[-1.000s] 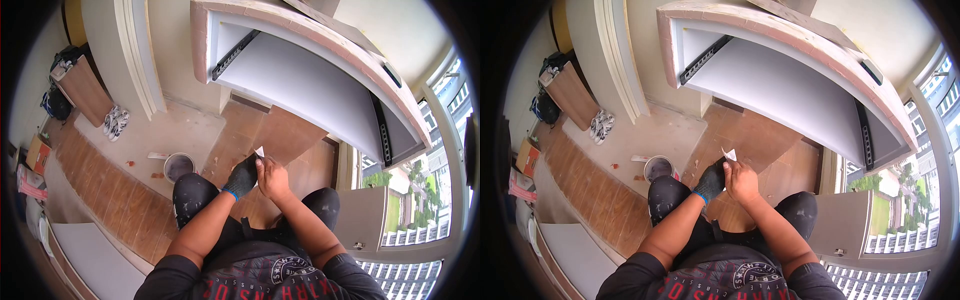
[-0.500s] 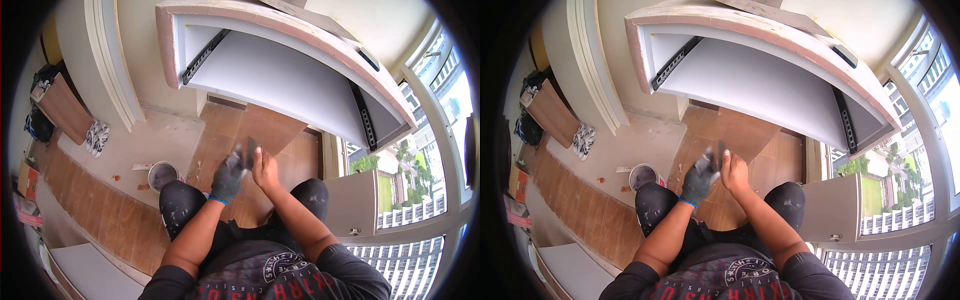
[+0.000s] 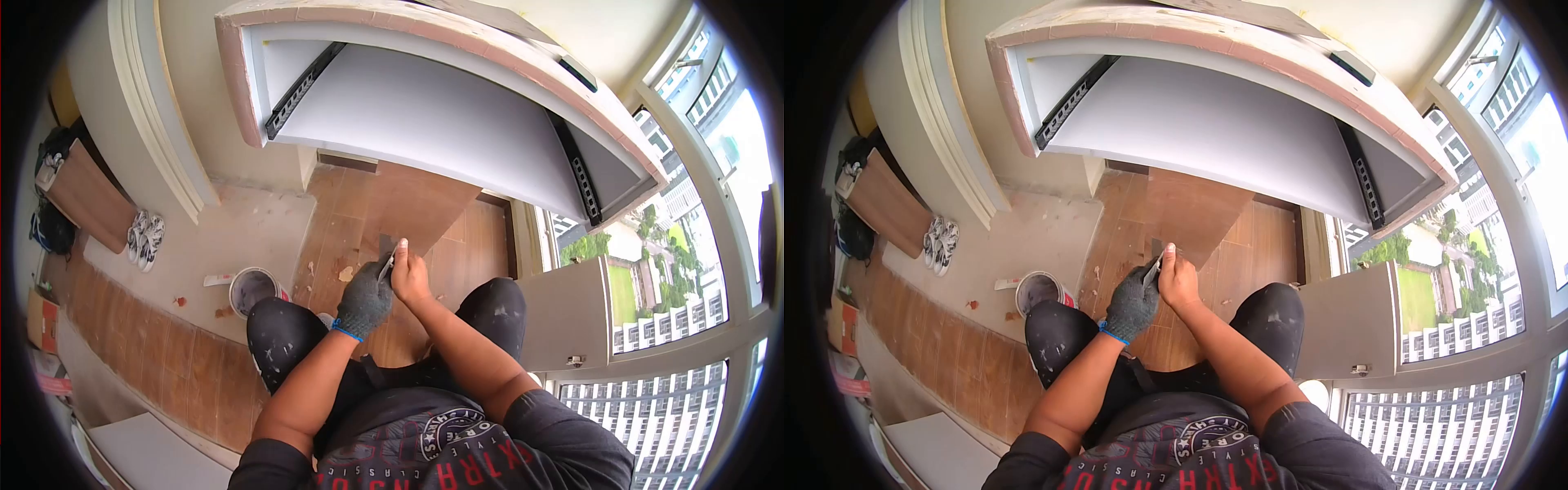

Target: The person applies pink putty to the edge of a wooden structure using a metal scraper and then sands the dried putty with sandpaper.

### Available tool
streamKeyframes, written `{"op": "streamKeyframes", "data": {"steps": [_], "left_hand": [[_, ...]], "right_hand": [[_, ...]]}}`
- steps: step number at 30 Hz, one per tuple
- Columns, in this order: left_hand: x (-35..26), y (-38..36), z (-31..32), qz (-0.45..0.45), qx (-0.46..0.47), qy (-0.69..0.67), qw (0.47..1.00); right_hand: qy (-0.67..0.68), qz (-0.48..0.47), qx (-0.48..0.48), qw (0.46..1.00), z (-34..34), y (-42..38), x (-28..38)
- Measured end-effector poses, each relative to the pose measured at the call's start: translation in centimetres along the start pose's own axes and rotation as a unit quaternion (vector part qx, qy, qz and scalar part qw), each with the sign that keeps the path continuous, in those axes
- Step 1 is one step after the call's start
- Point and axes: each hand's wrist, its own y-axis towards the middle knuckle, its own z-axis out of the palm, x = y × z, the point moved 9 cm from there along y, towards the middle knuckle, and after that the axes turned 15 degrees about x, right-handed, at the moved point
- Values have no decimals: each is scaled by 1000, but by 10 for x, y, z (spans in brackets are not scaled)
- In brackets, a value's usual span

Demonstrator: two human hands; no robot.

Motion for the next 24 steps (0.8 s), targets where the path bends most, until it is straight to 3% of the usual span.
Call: {"op": "streamKeyframes", "data": {"steps": [2,5,8,10,12,14,17,18,19,21,23,24], "left_hand": [[-31,-2,-18,7,3,-85,996],[22,-6,-35,-49,-118,-159,979],[23,-1,-15,-142,-71,-28,987],[3,6,-12,-109,-13,-13,994],[-7,3,-6,-40,1,-71,997],[-11,-6,4,3,-5,-79,997],[30,-3,-20,-41,-127,-131,982],[39,-7,-33,-185,-100,-97,973],[22,-8,-42,-148,-98,-65,982],[-6,-5,-48,-64,-90,-2,994],[-17,-8,-34,27,-109,-10,994],[-29,-9,-32,57,-105,-3,993]], "right_hand": [[39,19,-23,999,-7,-3,-15],[70,35,-23,997,-19,-14,-8],[4,-74,-28,997,-5,-22,31],[39,-24,-40,998,-10,-14,16],[6,21,-25,999,-18,-2,-3],[73,79,-66,992,-27,5,-40],[113,121,-90,982,-41,5,-55],[123,125,-92,980,-44,2,-53],[133,126,-99,978,-47,2,-51],[297,191,-125,927,-37,3,-84],[475,243,-170,829,-20,-2,-95],[534,259,-114,797,-7,-2,-96]]}}
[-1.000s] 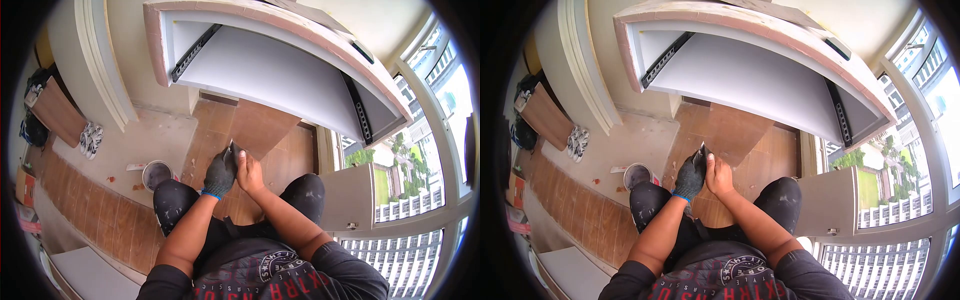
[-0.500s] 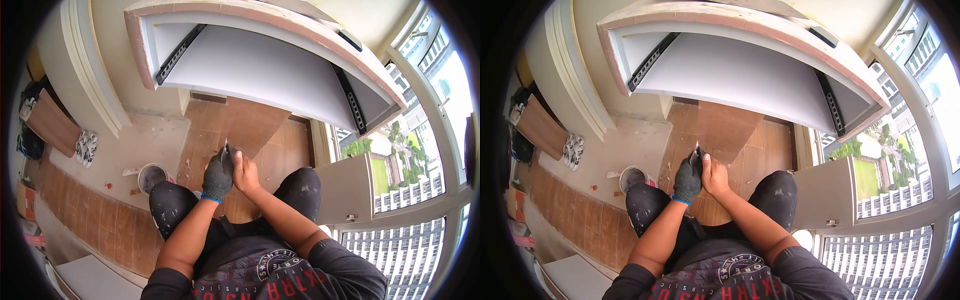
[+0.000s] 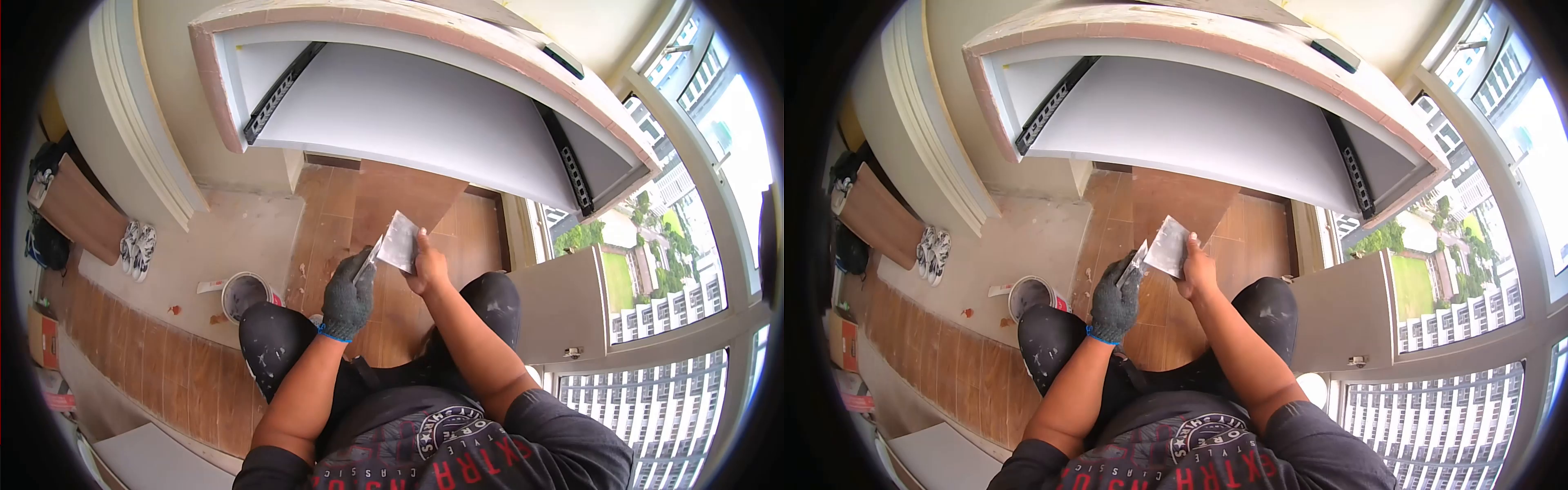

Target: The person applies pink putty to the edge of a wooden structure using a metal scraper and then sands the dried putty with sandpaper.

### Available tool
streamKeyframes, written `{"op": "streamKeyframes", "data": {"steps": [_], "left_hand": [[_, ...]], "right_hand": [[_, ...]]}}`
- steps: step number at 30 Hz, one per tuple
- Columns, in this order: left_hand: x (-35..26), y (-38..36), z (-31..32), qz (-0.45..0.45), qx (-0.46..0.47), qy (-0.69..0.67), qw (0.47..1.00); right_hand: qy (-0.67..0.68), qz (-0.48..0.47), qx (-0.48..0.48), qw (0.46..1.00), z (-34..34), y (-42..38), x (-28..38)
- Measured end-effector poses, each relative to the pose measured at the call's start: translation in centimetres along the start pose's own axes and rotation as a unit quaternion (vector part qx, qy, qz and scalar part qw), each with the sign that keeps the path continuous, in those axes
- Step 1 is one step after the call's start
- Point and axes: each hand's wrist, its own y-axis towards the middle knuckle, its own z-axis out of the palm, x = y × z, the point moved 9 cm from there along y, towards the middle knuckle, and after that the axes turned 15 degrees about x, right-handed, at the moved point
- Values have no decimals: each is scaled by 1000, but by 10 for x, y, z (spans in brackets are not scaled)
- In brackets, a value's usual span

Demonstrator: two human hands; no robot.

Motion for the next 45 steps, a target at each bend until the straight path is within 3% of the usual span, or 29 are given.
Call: {"op": "streamKeyframes", "data": {"steps": [3,5,8,11,16,20,22,24,26,29,31,33,35,37,40,41,42,43,45], "left_hand": [[-23,1,9,81,36,10,996],[-37,-3,19,114,80,11,990],[-50,-8,34,189,99,84,973],[-40,-6,34,145,109,93,979],[-36,-2,36,137,88,127,979],[-3,18,24,-27,133,95,986],[-8,14,23,13,111,96,989],[-25,4,26,104,78,128,983],[-28,2,25,114,69,135,982],[-12,9,23,76,68,146,984],[-11,15,16,71,55,165,982],[-40,3,13,132,48,189,972],[-34,5,12,103,59,128,985],[14,12,12,-32,49,116,992],[25,13,-31,10,-30,138,990],[18,12,-40,20,-45,127,991],[14,10,-52,-72,-41,13,996],[18,9,-59,-63,-67,23,995],[26,0,-79,-55,-129,41,989]], "right_hand": [[98,132,107,981,5,-1,-31],[68,186,121,973,0,0,-52],[158,228,82,957,45,-34,-59],[84,243,209,944,40,-20,-79],[89,258,249,929,49,-41,-77],[59,278,263,922,55,-67,-74],[121,286,338,889,62,-64,-74],[109,278,324,898,53,-50,-64],[42,263,287,920,59,-56,-53],[-8,301,299,906,49,-55,-75],[56,321,322,889,51,-56,-83],[71,317,305,895,55,-59,-84],[35,314,290,903,57,-67,-85],[45,331,342,879,53,-70,-96],[169,314,432,828,63,-66,-85],[98,270,373,882,46,-50,-78],[28,220,308,925,44,-45,-54],[-42,167,240,955,40,-41,-32],[34,113,220,968,44,-38,-10]]}}
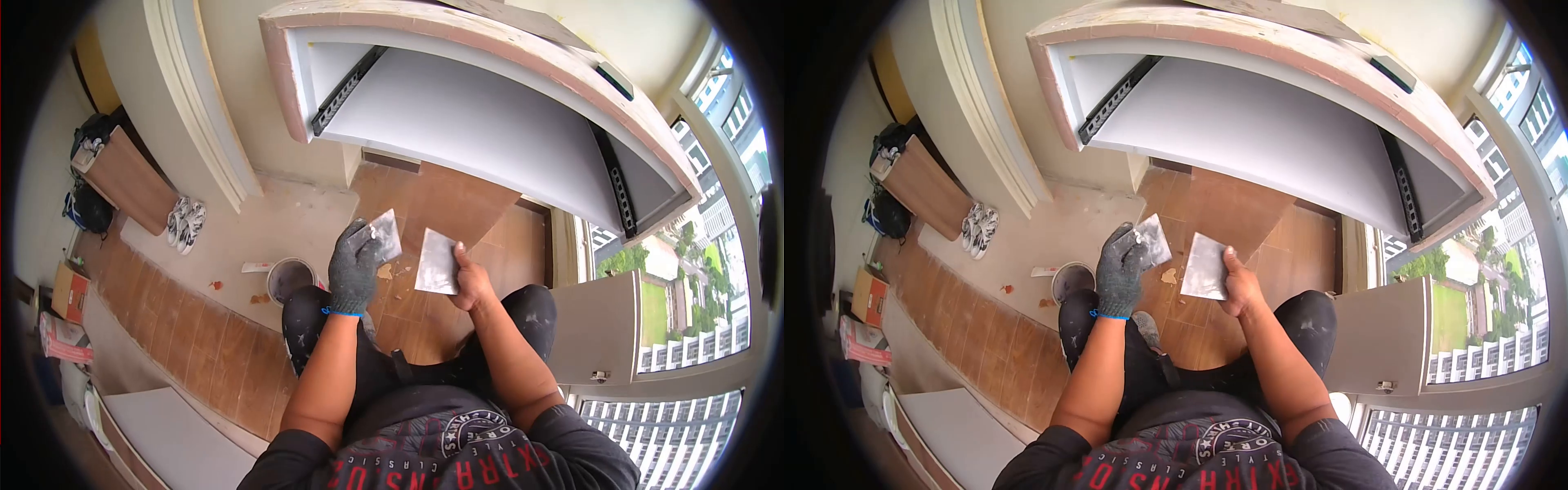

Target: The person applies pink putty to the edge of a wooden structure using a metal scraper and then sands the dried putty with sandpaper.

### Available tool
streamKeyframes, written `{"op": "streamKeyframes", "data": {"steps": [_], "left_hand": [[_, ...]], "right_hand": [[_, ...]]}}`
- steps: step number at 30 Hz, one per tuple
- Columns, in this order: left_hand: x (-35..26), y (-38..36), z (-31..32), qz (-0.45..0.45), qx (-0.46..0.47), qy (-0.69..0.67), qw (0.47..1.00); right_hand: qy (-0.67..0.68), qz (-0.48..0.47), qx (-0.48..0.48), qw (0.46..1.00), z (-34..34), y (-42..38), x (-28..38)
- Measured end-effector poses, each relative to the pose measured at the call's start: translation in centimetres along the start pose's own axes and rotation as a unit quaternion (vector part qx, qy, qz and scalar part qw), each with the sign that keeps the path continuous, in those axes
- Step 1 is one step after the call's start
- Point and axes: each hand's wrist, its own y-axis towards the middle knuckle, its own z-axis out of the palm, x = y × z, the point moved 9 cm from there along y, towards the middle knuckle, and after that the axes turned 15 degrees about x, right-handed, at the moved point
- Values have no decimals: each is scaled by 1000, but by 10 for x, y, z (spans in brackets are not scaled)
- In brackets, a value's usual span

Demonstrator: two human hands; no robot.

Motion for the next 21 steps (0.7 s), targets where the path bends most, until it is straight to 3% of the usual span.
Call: {"op": "streamKeyframes", "data": {"steps": [1,4,8,10,12,13,16,17,20,21], "left_hand": [[17,2,1,-73,37,-81,993],[0,-2,5,-83,59,-181,978],[4,-14,30,-98,50,-177,978],[41,-24,50,-165,19,-312,935],[54,-30,69,-203,-25,-496,844],[58,-32,78,-236,7,-528,815],[32,-24,86,-156,183,-434,868],[18,-20,81,-89,170,-377,906],[57,-29,103,-71,203,-249,944],[55,-30,112,-92,263,-249,928]], "right_hand": [[3,-19,16,1000,7,-6,12],[11,-81,12,997,6,-13,33],[-67,-140,-10,988,14,-22,50],[-151,-185,-3,971,22,-23,57],[-477,-177,-38,860,53,-41,65],[-605,-270,-38,748,94,-62,72],[-723,-305,63,616,141,-75,47],[-734,-328,74,591,146,-77,41],[-766,-251,82,586,149,-68,20],[-756,-295,53,581,154,-72,20]]}}
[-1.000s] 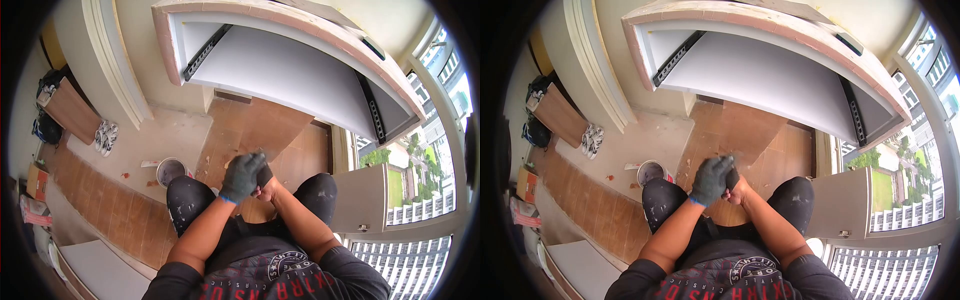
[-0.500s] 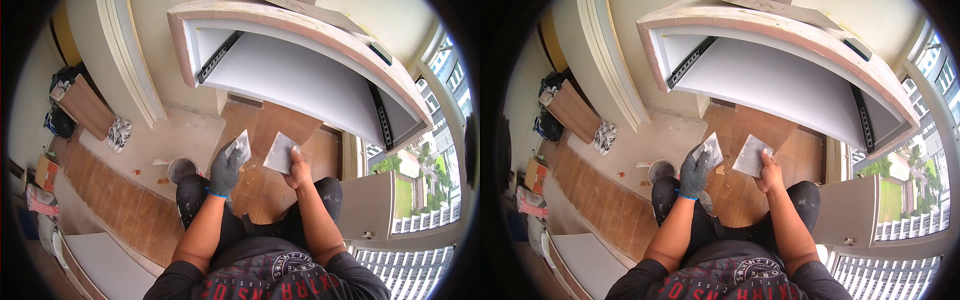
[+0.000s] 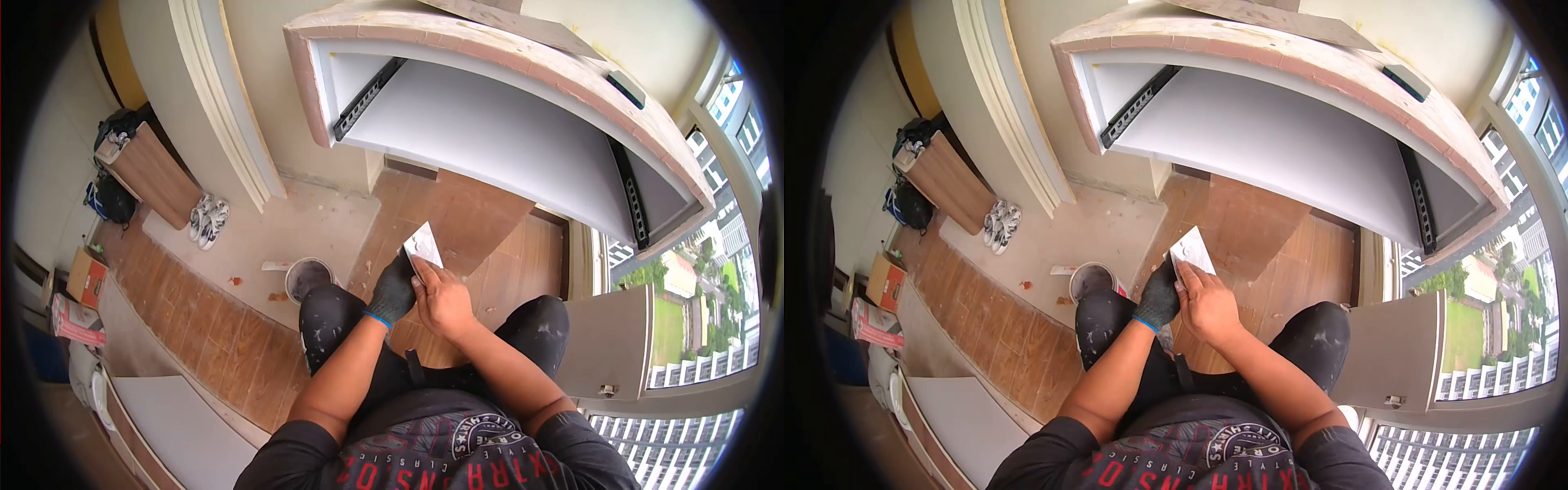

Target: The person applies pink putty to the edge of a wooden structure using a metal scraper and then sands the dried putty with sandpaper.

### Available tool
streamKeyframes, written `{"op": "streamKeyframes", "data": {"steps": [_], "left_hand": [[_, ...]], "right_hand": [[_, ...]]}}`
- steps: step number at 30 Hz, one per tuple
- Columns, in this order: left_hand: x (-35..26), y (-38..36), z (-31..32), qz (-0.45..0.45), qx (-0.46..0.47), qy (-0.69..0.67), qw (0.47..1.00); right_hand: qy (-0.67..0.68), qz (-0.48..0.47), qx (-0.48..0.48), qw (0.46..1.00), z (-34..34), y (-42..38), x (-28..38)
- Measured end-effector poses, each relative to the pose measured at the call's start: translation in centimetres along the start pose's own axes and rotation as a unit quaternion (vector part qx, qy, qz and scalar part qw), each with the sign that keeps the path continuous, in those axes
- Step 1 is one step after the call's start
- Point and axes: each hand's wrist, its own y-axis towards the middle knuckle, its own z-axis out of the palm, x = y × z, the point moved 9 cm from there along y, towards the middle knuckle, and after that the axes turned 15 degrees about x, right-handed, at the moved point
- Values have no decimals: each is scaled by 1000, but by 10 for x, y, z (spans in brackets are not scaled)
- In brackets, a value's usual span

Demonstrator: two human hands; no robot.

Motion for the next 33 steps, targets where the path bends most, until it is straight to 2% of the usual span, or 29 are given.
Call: {"op": "streamKeyframes", "data": {"steps": [3,4,7,9,11,13,16,18,21,23,24,27,28,29,31,33], "left_hand": [[-22,-2,8,-44,7,289,956],[-24,-2,8,-50,22,313,948],[-21,-2,0,1,-40,351,935],[-27,-1,4,90,-66,336,935],[-27,0,7,108,-69,334,934],[-17,3,6,58,-52,349,934],[-19,3,10,56,-53,399,914],[-20,3,13,28,-44,390,919],[-56,-7,15,-14,-39,291,956],[-77,-16,15,25,-62,278,958],[-91,-19,10,40,-95,265,959],[-48,-17,-23,-71,-161,158,972],[-85,-19,-15,-70,-122,101,985],[-68,-14,-11,-38,-117,159,980],[-15,-2,-4,26,-108,274,955],[-50,-11,3,25,-93,283,954]], "right_hand": [[47,85,-8,995,6,10,-13],[75,81,-24,994,5,13,-15],[106,81,-44,990,9,18,-24],[115,80,-75,987,7,20,-28],[129,89,-82,984,8,22,-35],[149,107,-64,981,10,26,-45],[137,106,-81,981,9,28,-47],[124,120,-83,982,10,28,-53],[137,153,-88,975,7,28,-74],[181,180,-96,962,-2,29,-93],[183,171,-111,962,-15,27,-87],[155,123,-100,975,-19,24,-56],[128,80,-130,980,-15,24,-39],[100,39,-160,981,-9,23,-24],[118,74,-128,982,-5,28,-31],[147,131,-70,978,-3,31,-46]]}}
